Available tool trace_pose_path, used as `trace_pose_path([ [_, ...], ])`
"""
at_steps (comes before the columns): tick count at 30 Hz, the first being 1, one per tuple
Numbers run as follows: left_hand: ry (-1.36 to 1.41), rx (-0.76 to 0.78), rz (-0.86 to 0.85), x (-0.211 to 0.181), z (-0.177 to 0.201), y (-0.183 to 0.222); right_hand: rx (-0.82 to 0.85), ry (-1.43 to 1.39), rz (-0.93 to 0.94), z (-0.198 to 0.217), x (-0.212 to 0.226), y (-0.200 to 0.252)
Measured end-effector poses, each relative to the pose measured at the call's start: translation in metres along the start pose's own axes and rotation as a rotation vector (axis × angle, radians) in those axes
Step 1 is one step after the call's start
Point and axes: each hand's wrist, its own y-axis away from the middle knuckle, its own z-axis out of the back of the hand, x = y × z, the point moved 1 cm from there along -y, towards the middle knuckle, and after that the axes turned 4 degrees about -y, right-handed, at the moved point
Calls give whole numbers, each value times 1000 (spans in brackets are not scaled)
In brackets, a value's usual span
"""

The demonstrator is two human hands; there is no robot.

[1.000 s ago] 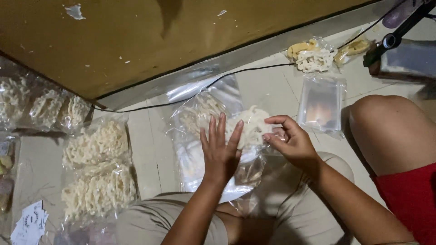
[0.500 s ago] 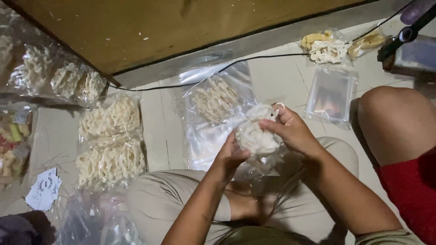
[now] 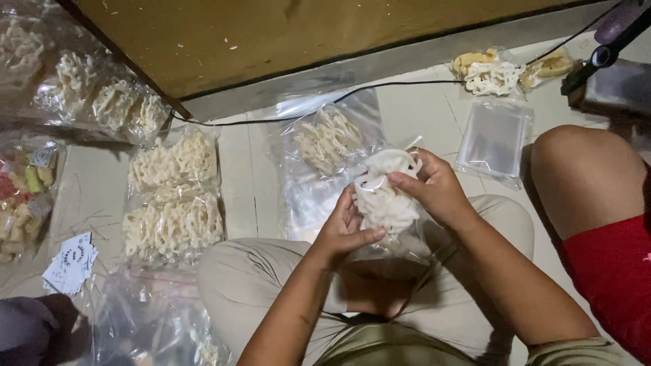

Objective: The person is manually packing white, noodle-like snacks into clear plastic bags while sitting on the floor.

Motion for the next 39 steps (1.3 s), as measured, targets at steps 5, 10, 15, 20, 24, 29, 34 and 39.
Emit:
trace_pose_path([
  [5, 19, 38, -17, -22, -7, 8, 9, -4, 37, -12, 10, 5],
  [10, 53, 84, -35, -15, -7, 2, 39, 19, 99, -5, -3, -5],
  [15, 50, 60, -53, -25, -9, 2, 131, -21, 34, -8, -2, -9],
  [20, 133, 36, 21, -13, -6, 0, 42, 28, 65, -11, -3, -2],
  [24, 138, 43, 60, -32, -24, 2, 31, 43, 99, -20, -7, -1],
  [29, 108, -13, 124, -8, -17, -7, 39, 2, 84, -7, -42, -10],
  [34, 152, -51, 112, 26, 7, -25, 68, -1, -89, 5, -56, -32],
  [39, 228, -36, 127, 5, 17, -44, 391, 59, -200, 65, -64, -102],
])
